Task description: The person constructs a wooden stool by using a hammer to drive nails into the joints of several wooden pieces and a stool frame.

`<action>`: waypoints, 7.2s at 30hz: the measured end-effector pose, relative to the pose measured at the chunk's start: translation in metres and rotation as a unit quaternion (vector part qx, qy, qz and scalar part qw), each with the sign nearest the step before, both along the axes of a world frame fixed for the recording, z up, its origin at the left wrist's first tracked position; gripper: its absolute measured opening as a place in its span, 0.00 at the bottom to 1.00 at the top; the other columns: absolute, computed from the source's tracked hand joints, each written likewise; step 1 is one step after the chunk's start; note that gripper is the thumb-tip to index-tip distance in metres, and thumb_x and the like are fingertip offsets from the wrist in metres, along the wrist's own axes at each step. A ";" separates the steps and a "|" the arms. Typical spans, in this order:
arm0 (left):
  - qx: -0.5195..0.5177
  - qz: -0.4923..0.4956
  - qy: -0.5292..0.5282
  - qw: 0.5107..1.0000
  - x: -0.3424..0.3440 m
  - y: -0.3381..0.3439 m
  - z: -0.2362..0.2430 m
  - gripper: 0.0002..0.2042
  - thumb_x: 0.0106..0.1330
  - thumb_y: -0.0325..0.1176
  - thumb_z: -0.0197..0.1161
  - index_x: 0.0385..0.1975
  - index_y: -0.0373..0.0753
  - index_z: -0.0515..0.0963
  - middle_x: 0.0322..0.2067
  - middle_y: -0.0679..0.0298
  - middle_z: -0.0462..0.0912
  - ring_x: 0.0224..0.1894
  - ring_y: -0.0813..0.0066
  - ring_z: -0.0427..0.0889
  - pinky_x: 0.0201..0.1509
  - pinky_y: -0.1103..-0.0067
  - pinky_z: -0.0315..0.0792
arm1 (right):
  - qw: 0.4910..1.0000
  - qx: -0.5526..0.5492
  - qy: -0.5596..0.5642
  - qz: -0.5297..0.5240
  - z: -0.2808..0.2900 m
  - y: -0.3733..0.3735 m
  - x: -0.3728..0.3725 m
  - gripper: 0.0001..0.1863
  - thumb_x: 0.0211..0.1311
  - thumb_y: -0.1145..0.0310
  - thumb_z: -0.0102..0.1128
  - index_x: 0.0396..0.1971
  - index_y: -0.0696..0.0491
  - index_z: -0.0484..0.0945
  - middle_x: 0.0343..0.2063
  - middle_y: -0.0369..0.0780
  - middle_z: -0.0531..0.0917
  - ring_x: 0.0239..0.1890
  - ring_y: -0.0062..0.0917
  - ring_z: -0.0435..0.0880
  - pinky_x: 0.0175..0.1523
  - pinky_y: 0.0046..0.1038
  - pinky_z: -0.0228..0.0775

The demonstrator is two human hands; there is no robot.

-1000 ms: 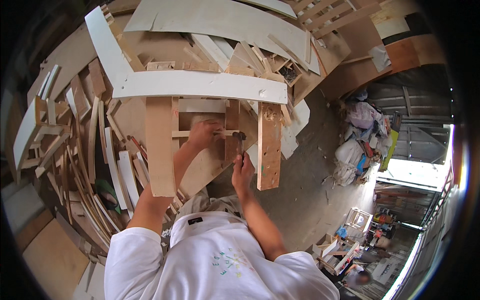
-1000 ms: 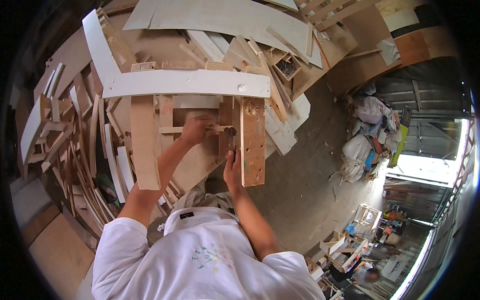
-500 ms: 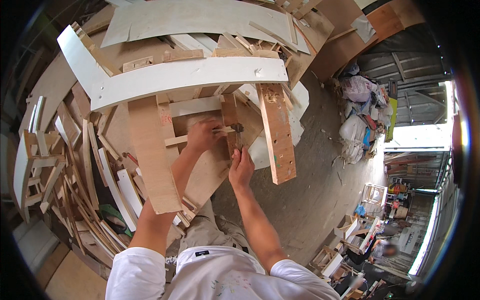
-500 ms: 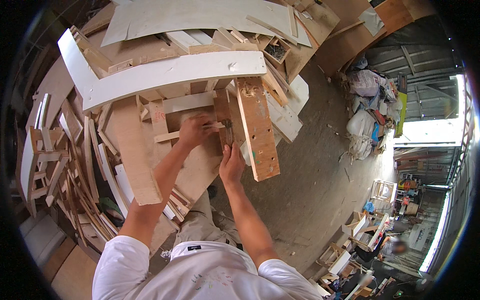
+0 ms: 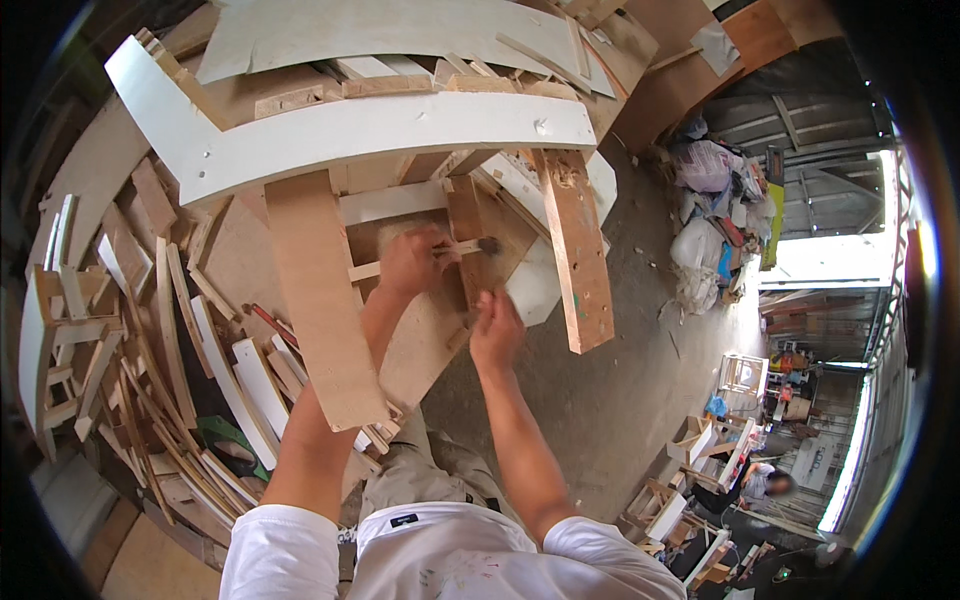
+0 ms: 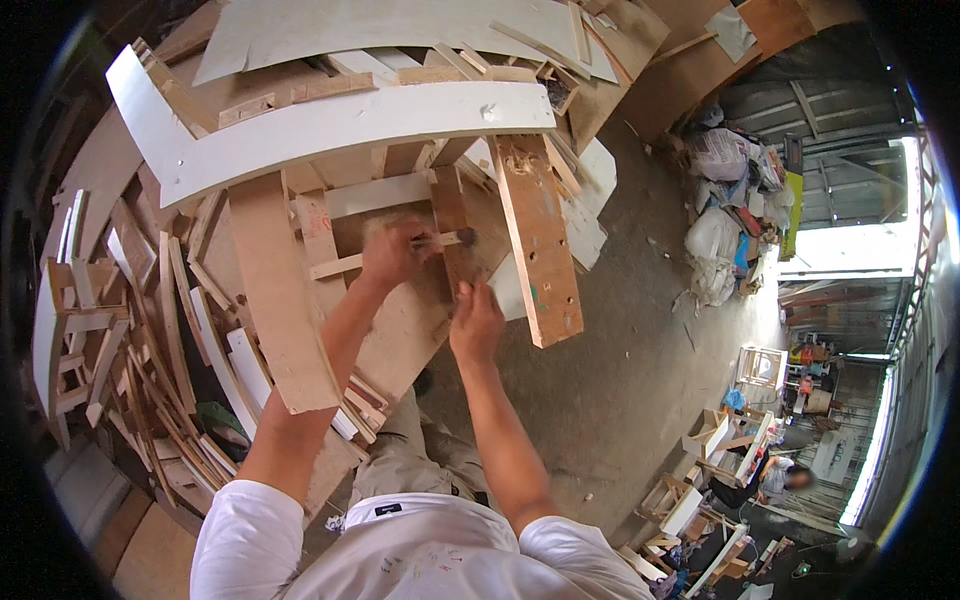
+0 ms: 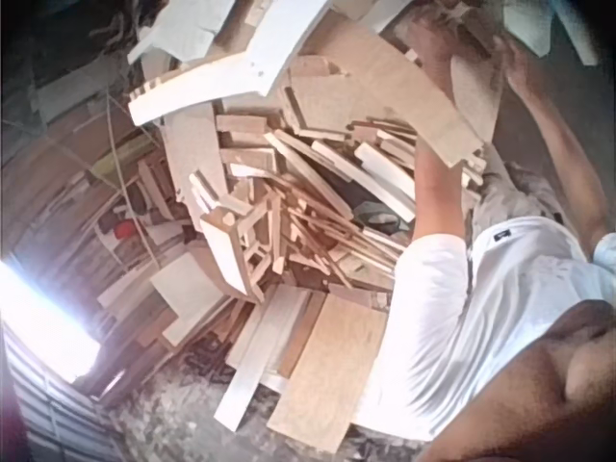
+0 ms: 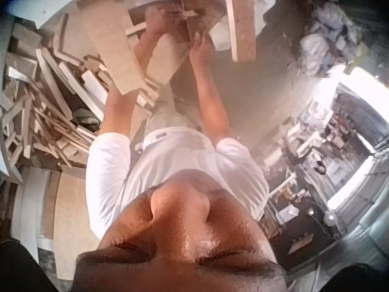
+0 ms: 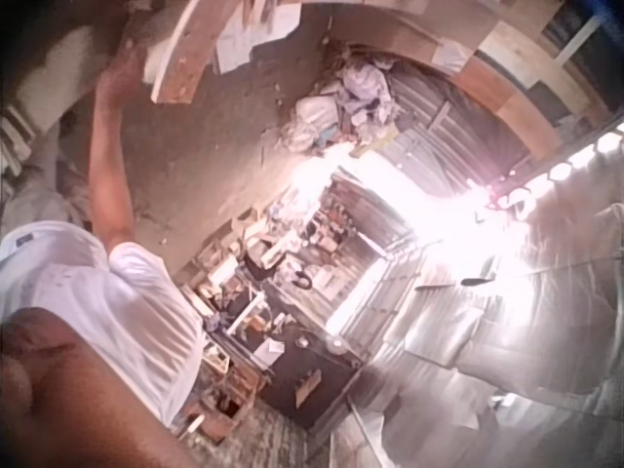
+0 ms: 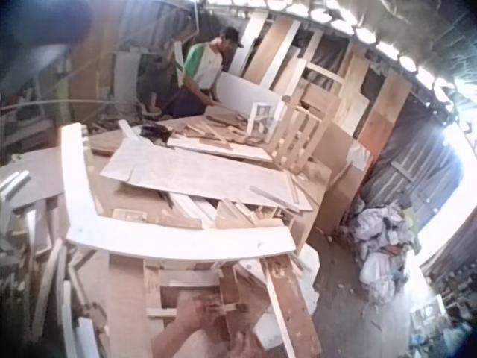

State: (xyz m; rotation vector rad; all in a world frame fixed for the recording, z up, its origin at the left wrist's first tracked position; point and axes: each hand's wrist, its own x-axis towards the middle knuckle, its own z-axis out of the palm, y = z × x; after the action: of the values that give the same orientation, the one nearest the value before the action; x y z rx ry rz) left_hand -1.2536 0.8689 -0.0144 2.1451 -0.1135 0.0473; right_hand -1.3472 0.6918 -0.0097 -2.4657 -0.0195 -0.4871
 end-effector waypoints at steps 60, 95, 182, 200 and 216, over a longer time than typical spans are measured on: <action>-0.010 -0.014 -0.031 0.999 0.001 -0.001 -0.014 0.15 0.54 0.42 0.80 0.38 0.44 0.88 0.37 0.60 0.87 0.39 0.51 0.87 0.41 0.61 0.80 | 0.996 0.082 0.021 -0.027 0.012 0.010 -0.006 0.22 0.79 0.63 0.53 0.64 0.62 0.74 0.49 0.55 0.85 0.46 0.50 0.88 0.49 0.44 0.79; 0.189 -0.004 0.078 0.979 0.003 -0.023 0.017 0.26 0.63 0.61 0.67 0.51 0.49 0.85 0.46 0.58 0.88 0.49 0.54 0.87 0.54 0.59 0.79 | 0.971 0.163 0.175 -0.001 0.057 -0.046 -0.068 0.20 0.80 0.54 0.51 0.45 0.58 0.79 0.23 0.40 0.80 0.24 0.24 0.78 0.33 0.30 0.71; 0.045 0.707 0.095 0.700 0.396 -0.394 0.059 0.06 0.64 0.34 0.73 0.37 0.41 0.89 0.33 0.60 0.90 0.36 0.67 0.90 0.42 0.71 0.81 | 0.752 0.043 0.371 0.543 0.055 -0.344 0.669 0.20 0.67 0.56 0.66 0.45 0.59 0.81 0.31 0.53 0.86 0.37 0.48 0.87 0.44 0.44 0.76; -0.177 0.687 0.047 0.703 0.341 -0.394 0.031 0.08 0.67 0.34 0.74 0.41 0.39 0.89 0.31 0.68 0.90 0.32 0.82 0.86 0.37 0.82 0.78 | 0.807 0.111 0.413 0.406 0.062 -0.347 0.612 0.19 0.66 0.54 0.66 0.40 0.57 0.83 0.28 0.46 0.87 0.34 0.38 0.87 0.43 0.39 0.76; 0.164 0.571 0.102 0.798 0.390 -0.367 0.031 0.07 0.61 0.35 0.73 0.37 0.46 0.88 0.39 0.66 0.86 0.46 0.62 0.86 0.49 0.66 0.80 | 0.847 0.097 0.211 0.479 0.021 -0.255 0.611 0.13 0.59 0.68 0.72 0.39 0.57 0.80 0.33 0.45 0.88 0.39 0.43 0.88 0.47 0.41 0.78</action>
State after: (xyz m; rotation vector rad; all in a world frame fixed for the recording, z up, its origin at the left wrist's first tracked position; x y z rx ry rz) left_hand -0.8638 0.5014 0.0168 2.2205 1.4019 0.5228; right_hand -0.7361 0.4363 0.0114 -1.9736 -0.9178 0.4667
